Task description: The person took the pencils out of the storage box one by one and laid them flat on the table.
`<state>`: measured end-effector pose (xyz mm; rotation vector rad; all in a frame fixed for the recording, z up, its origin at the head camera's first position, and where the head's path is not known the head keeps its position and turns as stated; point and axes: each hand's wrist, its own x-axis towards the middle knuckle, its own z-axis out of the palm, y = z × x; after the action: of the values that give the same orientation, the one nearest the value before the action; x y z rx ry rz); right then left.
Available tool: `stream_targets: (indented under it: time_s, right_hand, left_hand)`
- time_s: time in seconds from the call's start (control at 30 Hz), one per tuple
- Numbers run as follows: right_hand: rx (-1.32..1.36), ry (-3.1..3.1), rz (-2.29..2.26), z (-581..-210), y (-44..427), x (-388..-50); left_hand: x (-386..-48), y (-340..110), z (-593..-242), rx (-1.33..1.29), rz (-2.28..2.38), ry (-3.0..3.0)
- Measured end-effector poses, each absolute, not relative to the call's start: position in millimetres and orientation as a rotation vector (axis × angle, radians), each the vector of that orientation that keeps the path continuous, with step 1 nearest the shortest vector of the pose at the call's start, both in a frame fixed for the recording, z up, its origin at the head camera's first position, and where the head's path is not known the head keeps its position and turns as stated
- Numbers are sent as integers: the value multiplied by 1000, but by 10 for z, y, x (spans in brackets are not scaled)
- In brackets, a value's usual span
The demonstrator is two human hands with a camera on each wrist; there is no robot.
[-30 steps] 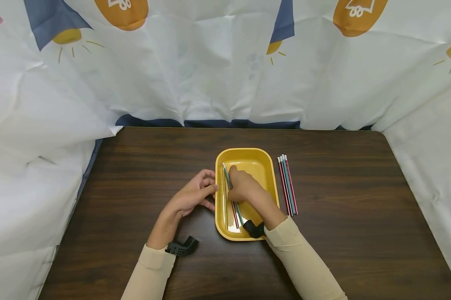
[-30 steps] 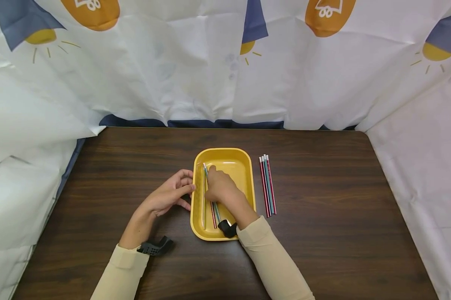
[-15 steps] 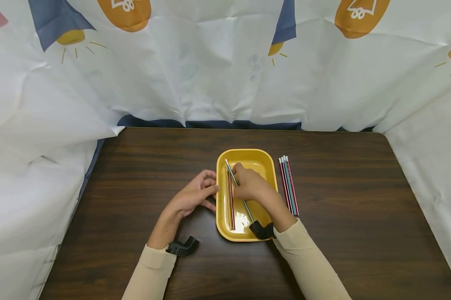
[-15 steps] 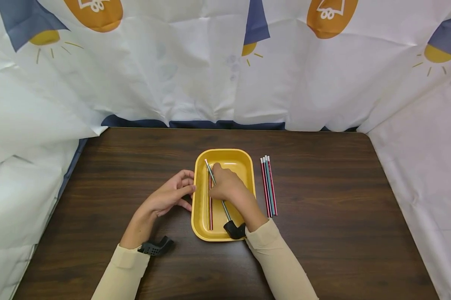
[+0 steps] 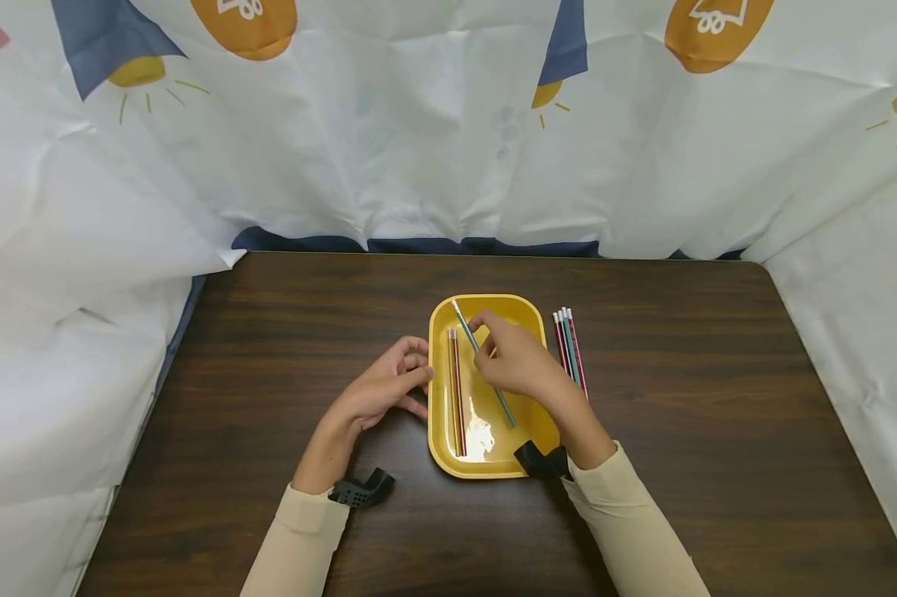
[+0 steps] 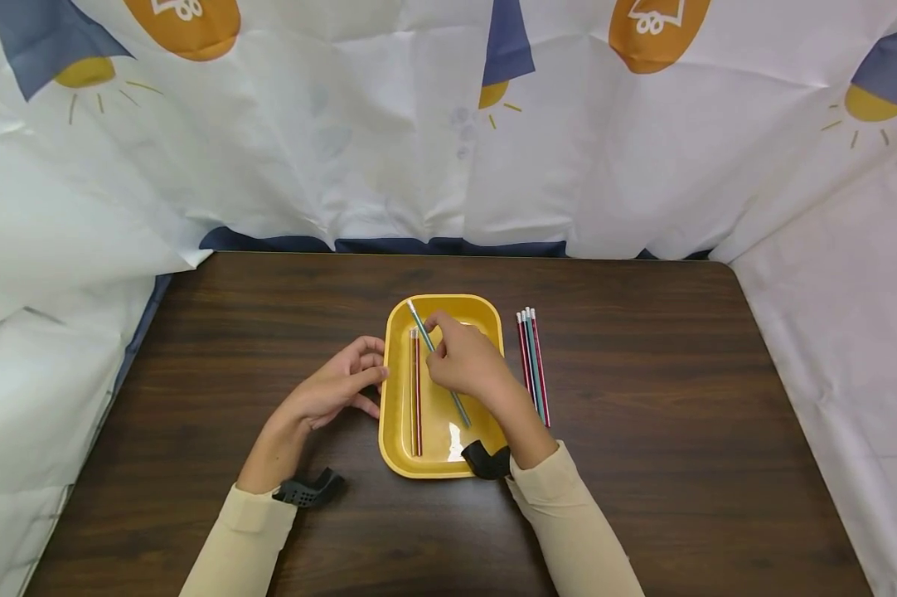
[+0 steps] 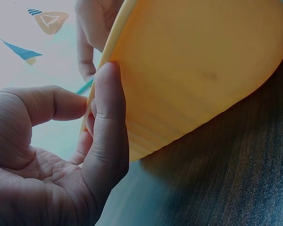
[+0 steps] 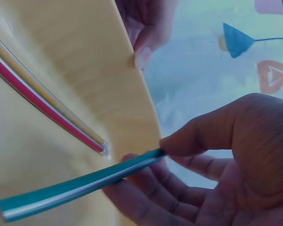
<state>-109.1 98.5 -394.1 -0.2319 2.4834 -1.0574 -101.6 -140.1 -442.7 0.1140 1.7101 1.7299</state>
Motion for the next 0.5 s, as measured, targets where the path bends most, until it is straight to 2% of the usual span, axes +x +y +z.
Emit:
stream_targets:
  time_s: [0.5]
  right_hand:
    - [-318, 2538, -1297, -3872, 1282, -994]
  left_hand:
    - [-1019, -1403, -4417, 119, 1729, 1710]
